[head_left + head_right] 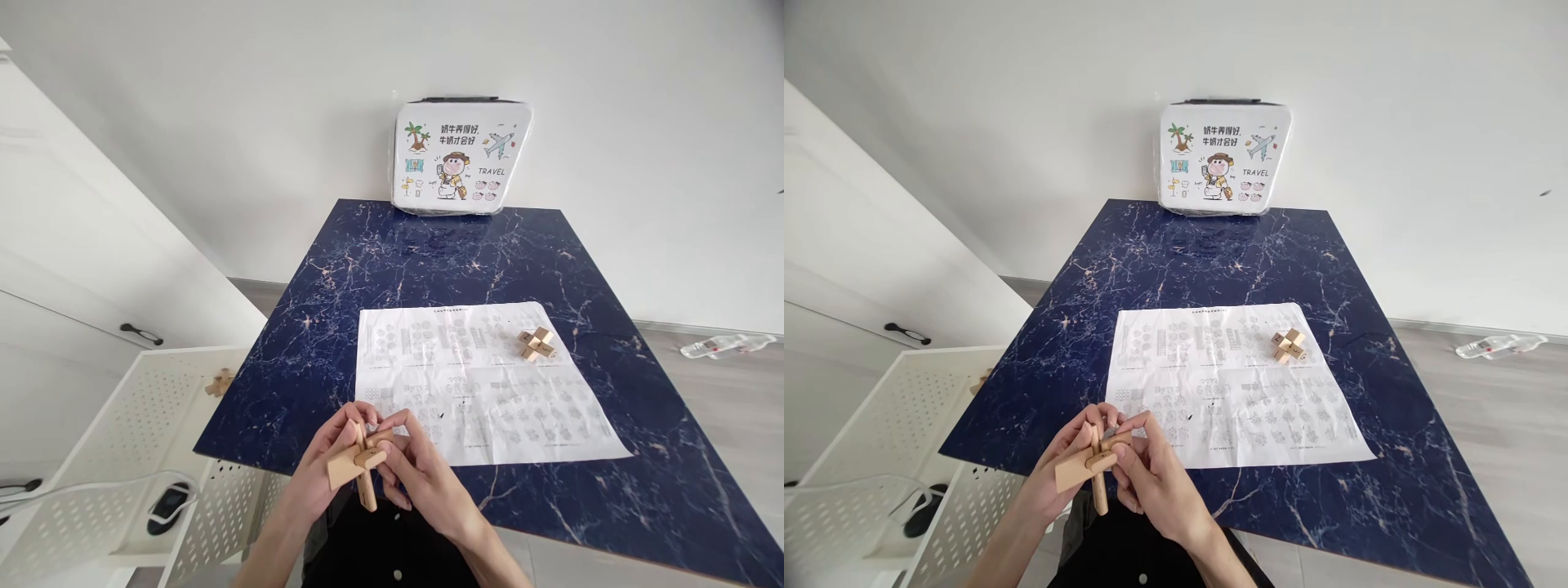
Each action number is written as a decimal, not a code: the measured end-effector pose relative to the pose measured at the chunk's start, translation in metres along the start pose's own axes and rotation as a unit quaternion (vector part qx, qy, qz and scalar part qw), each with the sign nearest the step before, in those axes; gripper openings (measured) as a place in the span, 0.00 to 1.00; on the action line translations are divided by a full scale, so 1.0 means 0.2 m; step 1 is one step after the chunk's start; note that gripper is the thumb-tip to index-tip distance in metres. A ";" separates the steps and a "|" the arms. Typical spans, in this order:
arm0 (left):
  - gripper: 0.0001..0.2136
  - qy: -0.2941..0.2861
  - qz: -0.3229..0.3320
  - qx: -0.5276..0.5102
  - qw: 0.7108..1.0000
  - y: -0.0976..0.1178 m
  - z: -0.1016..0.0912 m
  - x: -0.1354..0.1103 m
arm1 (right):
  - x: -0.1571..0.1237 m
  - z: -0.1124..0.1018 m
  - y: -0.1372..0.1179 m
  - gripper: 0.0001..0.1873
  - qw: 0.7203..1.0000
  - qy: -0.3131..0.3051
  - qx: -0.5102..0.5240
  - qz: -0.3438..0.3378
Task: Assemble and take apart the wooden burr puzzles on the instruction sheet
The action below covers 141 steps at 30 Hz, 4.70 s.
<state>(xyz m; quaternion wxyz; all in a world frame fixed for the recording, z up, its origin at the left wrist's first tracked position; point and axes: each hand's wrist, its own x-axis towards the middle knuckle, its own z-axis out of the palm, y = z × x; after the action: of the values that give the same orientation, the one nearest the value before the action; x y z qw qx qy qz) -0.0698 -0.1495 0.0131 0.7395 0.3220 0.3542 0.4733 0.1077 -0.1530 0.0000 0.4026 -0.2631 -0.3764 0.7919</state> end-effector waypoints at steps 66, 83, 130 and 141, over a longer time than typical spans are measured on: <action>0.15 0.207 0.128 0.489 0.838 0.03 -0.08 0.04 | -0.44 -0.45 -0.13 0.23 0.779 0.460 -0.414 -0.099; 0.16 0.201 0.145 0.513 0.822 0.01 -0.10 0.04 | -0.44 -0.46 -0.12 0.22 0.777 0.435 -0.441 -0.116; 0.18 0.189 0.171 0.558 0.790 -0.01 -0.13 0.05 | -0.43 -0.47 -0.13 0.22 0.774 0.421 -0.459 -0.116; 0.18 0.203 0.161 0.559 0.788 0.00 -0.11 0.05 | -0.41 -0.47 -0.13 0.23 0.770 0.430 -0.456 -0.121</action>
<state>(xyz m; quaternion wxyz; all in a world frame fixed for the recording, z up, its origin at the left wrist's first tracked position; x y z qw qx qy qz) -0.0857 -0.1370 -0.0014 0.2544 0.6281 0.6416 0.3593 0.2301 -0.1748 -0.0239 0.4473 -0.6812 -0.5098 0.2758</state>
